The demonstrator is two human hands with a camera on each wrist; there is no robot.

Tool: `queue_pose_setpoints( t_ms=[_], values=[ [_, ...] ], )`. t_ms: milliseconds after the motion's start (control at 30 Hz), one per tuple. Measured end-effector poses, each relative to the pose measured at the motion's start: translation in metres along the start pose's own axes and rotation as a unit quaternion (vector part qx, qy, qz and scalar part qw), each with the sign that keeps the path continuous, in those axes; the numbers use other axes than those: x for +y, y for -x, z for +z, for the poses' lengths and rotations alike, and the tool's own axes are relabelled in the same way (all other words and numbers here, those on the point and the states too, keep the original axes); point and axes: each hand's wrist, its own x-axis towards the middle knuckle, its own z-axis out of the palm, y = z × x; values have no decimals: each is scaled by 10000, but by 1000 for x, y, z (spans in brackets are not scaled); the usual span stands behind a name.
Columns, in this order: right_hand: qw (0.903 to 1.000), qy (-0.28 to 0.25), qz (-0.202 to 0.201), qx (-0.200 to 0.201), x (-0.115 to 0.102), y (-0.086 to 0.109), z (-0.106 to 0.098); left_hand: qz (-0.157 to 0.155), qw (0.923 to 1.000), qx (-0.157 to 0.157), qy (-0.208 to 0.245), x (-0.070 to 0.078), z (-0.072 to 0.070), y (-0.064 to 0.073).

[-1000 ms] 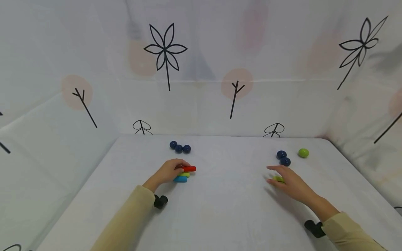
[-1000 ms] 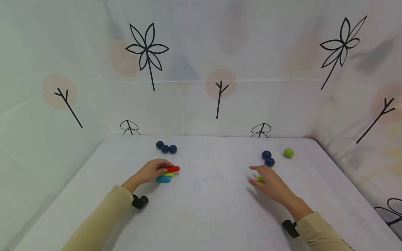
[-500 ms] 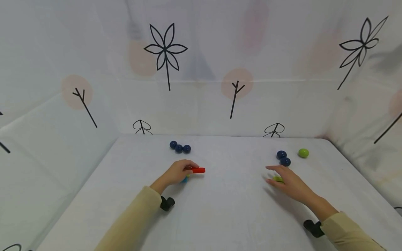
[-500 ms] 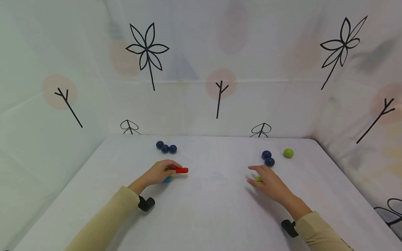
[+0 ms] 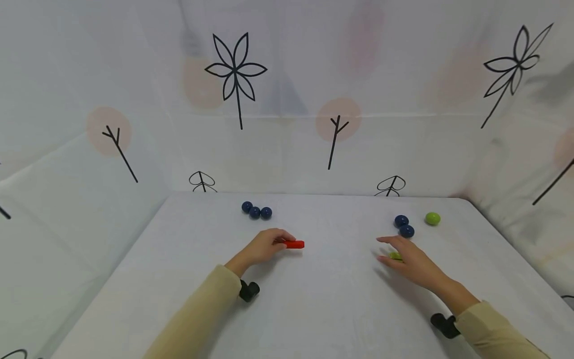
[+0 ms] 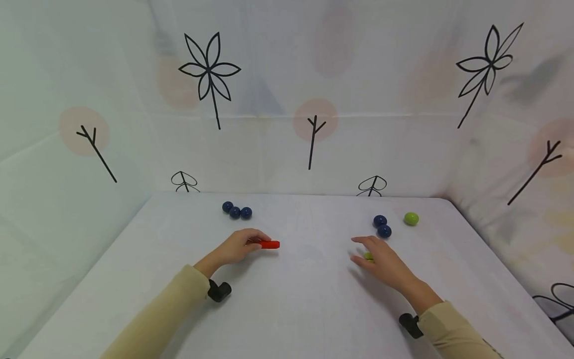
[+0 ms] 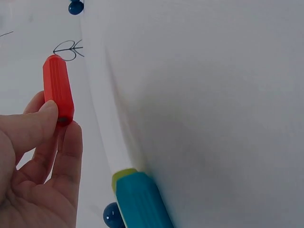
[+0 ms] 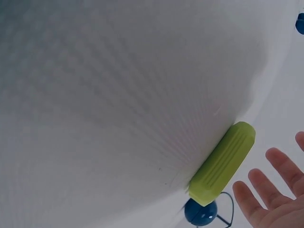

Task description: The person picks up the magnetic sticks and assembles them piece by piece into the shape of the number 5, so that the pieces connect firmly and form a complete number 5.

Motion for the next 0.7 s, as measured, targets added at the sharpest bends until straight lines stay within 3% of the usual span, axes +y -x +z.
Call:
queue_pose_setpoints(
  t_ms=[467,700],
  values=[
    [9999,65,-89,98,-4,-4,5,210,9995,-226,93,11,15,-10],
    [9999,21,-117,105,-5,-4,5,160,9992,-316,186,15,22,-14]
  ],
)
